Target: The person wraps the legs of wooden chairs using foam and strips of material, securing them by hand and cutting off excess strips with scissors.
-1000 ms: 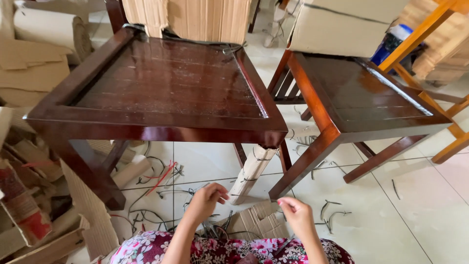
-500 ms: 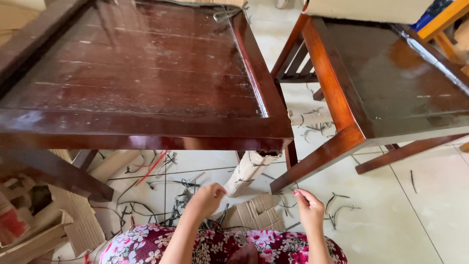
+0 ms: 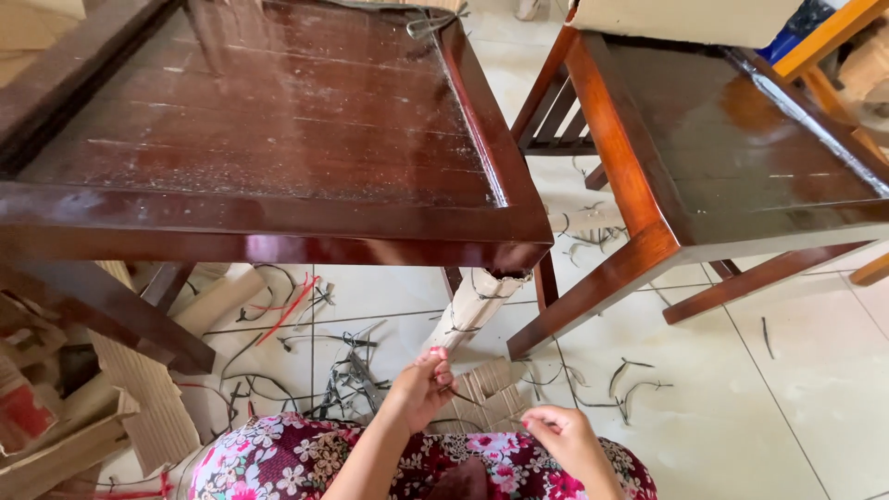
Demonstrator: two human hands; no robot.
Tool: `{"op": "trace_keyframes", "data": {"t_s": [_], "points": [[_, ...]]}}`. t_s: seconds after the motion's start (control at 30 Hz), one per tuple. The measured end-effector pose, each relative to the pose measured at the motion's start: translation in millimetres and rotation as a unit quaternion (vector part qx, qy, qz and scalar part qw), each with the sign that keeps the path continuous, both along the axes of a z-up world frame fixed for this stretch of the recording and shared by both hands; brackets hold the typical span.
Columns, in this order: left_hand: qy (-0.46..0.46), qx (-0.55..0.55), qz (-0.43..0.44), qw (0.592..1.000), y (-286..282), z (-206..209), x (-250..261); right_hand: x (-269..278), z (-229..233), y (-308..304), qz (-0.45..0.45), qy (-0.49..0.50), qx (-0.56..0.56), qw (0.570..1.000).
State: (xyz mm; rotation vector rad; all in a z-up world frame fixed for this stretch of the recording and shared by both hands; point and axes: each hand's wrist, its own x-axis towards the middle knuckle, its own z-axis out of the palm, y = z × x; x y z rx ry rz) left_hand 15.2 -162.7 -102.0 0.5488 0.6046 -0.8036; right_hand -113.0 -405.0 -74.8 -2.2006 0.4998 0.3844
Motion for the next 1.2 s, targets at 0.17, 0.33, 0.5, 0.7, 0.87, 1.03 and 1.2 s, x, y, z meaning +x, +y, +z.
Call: {"op": "trace_keyframes", "data": {"t_s": [0.17, 0.33, 0.5, 0.7, 0.87, 1.03, 1.2], "points": [[-0.063, 0.08, -0.055, 0.993, 26.4, 36.5, -9.6, 5.2, -13.1, -5.0, -0.141, -0.071, -0.05, 0.986], [-0.176, 0.094, -0.227, 0.953, 26.1, 40.4, -41.0, 35.0, -34.6, 5.1, -0.178, -0.213, -0.082, 0.957], [-0.172, 0.088, -0.315, 0.929, 30.1, 32.6, -42.0, 56.6, -9.3, 37.1, -0.313, -0.112, 0.036, 0.942], [-0.342, 0.378, -0.444, 0.737, 34.6, 20.8, -36.9, 65.0, -21.2, -2.6, -0.376, -0.131, 0.014, 0.917], [-0.332, 0.638, -0.512, 0.469, 38.2, 19.9, -8.6, 65.3, -62.6, -16.4, -0.359, -0.154, -0.027, 0.92], [-0.302, 0.653, -0.55, 0.423, 31.8, 9.0, 10.6, 83.9, -85.6, -21.9, -0.335, -0.189, -0.046, 0.922], [-0.365, 0.494, -0.21, 0.76, 24.7, -41.6, 43.9, 119.5, -114.5, -9.0, -0.201, -0.343, -0.054, 0.916]]}}
